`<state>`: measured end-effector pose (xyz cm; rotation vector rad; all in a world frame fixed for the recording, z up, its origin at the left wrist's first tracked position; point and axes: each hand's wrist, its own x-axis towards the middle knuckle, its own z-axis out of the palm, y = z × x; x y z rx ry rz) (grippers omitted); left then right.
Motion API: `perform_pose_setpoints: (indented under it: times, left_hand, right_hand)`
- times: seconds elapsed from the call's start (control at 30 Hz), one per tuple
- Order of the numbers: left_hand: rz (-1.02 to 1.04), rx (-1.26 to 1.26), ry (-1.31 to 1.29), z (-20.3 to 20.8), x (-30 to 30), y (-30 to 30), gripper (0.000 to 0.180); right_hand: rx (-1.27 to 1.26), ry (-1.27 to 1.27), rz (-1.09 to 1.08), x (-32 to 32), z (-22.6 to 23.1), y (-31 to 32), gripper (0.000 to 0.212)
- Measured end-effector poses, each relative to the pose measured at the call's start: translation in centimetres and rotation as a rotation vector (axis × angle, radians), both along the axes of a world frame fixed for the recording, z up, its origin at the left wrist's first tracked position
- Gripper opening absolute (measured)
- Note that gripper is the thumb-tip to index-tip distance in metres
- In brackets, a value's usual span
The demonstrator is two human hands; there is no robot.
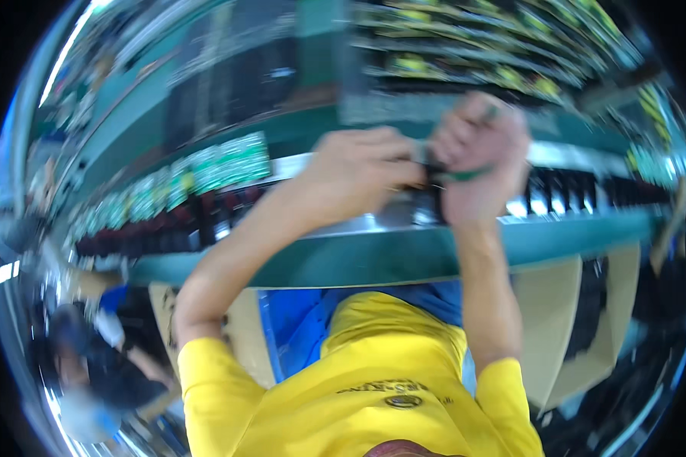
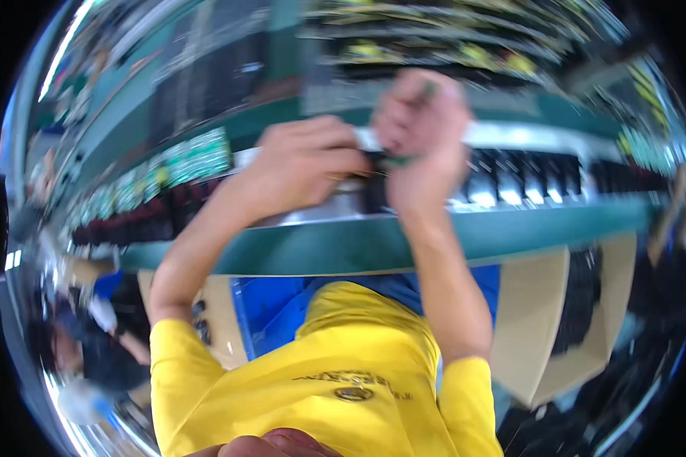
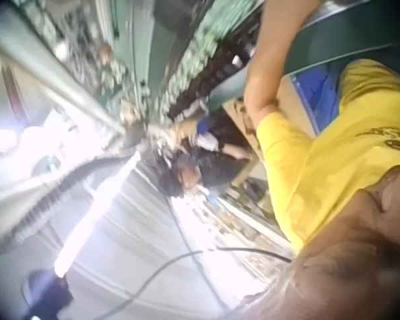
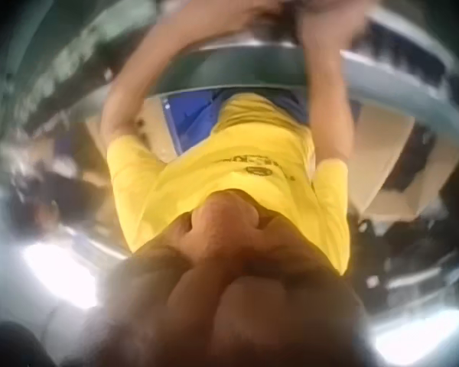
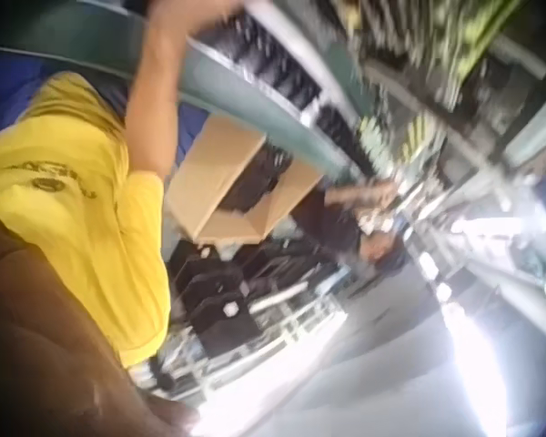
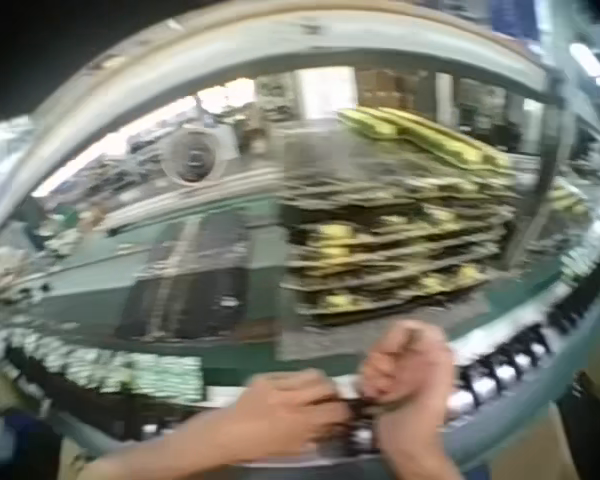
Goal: Trimming and placing circuit boards onto an assembly line conveyor belt.
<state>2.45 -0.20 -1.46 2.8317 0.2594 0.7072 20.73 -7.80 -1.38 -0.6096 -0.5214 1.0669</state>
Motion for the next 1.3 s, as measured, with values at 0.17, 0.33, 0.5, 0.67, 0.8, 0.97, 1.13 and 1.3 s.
perform_pose_setpoints:
  times: [0.17,0.33,0.5,0.67,0.8,0.97,1.13,1.3]
  left_hand:
    - [-0.004,0.048,-0.146,-1.9,1.0,0.1,0.012]
    - [0.044,0.038,-0.088,-2.5,0.5,-0.4,0.007]
    - [0.215,0.036,-0.069,-2.3,0.6,-2.6,0.012]
    - [0.262,0.058,-0.109,-2.2,1.4,-2.6,0.015]
    - [0.221,-0.052,-0.097,-3.0,1.4,-2.8,0.017]
    - [0.368,-0.234,-0.107,-0.3,-0.4,-4.3,0.008]
    - [0.328,-0.433,-0.044,0.9,2.1,-4.4,0.008]
    - [0.398,-0.388,0.002,1.1,2.3,-4.7,0.006]
  right_hand:
    - [0.023,-0.006,0.016,1.4,-0.4,0.0,0.037]
    - [0.109,-0.023,0.047,1.9,-2.1,0.5,0.034]
    - [-0.012,-0.137,0.009,2.1,0.9,-1.1,0.03]
    - [-0.121,-1.228,-0.411,3.9,3.1,-9.0,0.043]
    - [-0.265,-1.714,-0.251,2.1,2.6,-11.4,0.031]
    - [-0.198,-1.816,-0.31,0.5,1.0,-10.8,0.023]
    - [-0.289,-1.798,-0.456,1.5,-0.2,-11.7,0.021]
    - [-0.26,-1.782,-0.444,1.5,-0.4,-11.5,0.02]
